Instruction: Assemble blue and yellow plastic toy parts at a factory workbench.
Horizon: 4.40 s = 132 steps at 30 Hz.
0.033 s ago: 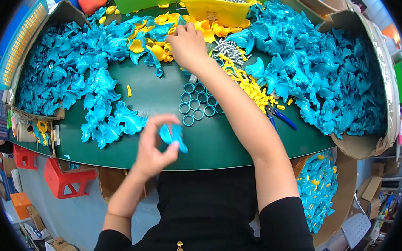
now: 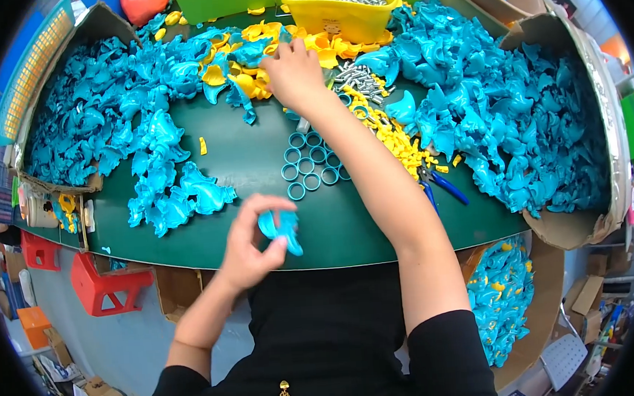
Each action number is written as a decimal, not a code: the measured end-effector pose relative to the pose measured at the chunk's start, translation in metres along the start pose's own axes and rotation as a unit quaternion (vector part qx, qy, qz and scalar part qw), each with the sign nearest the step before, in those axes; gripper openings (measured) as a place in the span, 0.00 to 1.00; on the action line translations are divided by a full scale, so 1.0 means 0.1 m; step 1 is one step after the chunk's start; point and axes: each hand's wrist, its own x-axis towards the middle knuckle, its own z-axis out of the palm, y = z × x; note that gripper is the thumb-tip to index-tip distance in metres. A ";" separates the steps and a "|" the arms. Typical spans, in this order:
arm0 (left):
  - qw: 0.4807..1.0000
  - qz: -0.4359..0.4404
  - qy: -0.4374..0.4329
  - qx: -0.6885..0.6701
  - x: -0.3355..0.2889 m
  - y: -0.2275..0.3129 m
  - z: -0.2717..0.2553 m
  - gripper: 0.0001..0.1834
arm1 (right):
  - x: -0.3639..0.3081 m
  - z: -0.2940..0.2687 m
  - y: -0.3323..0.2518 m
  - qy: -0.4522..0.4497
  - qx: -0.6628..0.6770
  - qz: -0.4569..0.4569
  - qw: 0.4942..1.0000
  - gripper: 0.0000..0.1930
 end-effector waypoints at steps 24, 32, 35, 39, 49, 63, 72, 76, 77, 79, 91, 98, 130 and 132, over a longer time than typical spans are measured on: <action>0.916 0.095 -0.062 0.386 -0.35 0.02 0.09 0.19 | 0.07 -0.21 0.36 -0.057 0.072 -0.010 0.996 0.14; 0.818 0.157 0.005 0.553 -0.41 -0.02 0.14 0.16 | -0.89 -1.11 -0.03 -0.003 0.225 -0.028 0.974 0.16; 0.826 0.154 0.028 0.542 -0.47 -0.09 0.29 0.17 | -1.89 -1.13 -0.16 0.018 0.180 -0.054 0.982 0.12; 0.904 0.115 0.024 0.411 -0.33 -0.03 0.41 0.16 | -2.48 -1.07 -0.34 0.019 0.163 0.013 0.986 0.15; 0.887 0.181 -0.006 0.425 -0.33 -0.11 0.38 0.18 | -2.49 -1.01 -0.29 -0.005 0.241 0.171 0.955 0.14; 0.873 0.243 0.018 0.422 -0.17 -0.15 0.54 0.12 | -2.37 -0.97 -0.68 0.025 0.357 0.205 0.911 0.10; 0.877 0.259 0.032 0.404 -0.16 -0.19 0.55 0.13 | -2.38 -0.99 -0.75 0.019 0.240 0.185 0.953 0.08; 0.874 0.271 0.030 0.402 -0.15 -0.23 0.55 0.13 | -2.40 -0.95 -0.70 0.024 0.251 0.191 0.949 0.08; 0.873 0.279 0.027 0.399 -0.13 -0.24 0.54 0.13 | -2.36 -0.97 -0.66 0.009 0.249 0.173 0.953 0.08; 0.873 0.286 0.021 0.394 -0.15 -0.22 0.53 0.13 | -2.30 -1.02 -0.62 -0.021 0.241 0.145 0.959 0.09; 0.880 0.271 0.025 0.389 -0.17 -0.22 0.48 0.13 | -2.33 -1.18 -0.50 -0.087 0.289 0.110 0.947 0.13; 0.822 0.249 0.048 0.511 -0.20 -0.18 0.57 0.11 | -1.57 -0.98 0.46 -0.034 0.125 0.221 0.967 0.08; 0.869 0.231 0.008 0.438 -0.31 -0.15 0.53 0.11 | -2.62 -1.17 -0.47 -0.189 0.594 0.435 0.650 0.07; 0.869 0.241 0.012 0.433 -0.31 -0.17 0.53 0.11 | -2.53 -1.22 -0.42 -0.223 0.578 0.437 0.652 0.08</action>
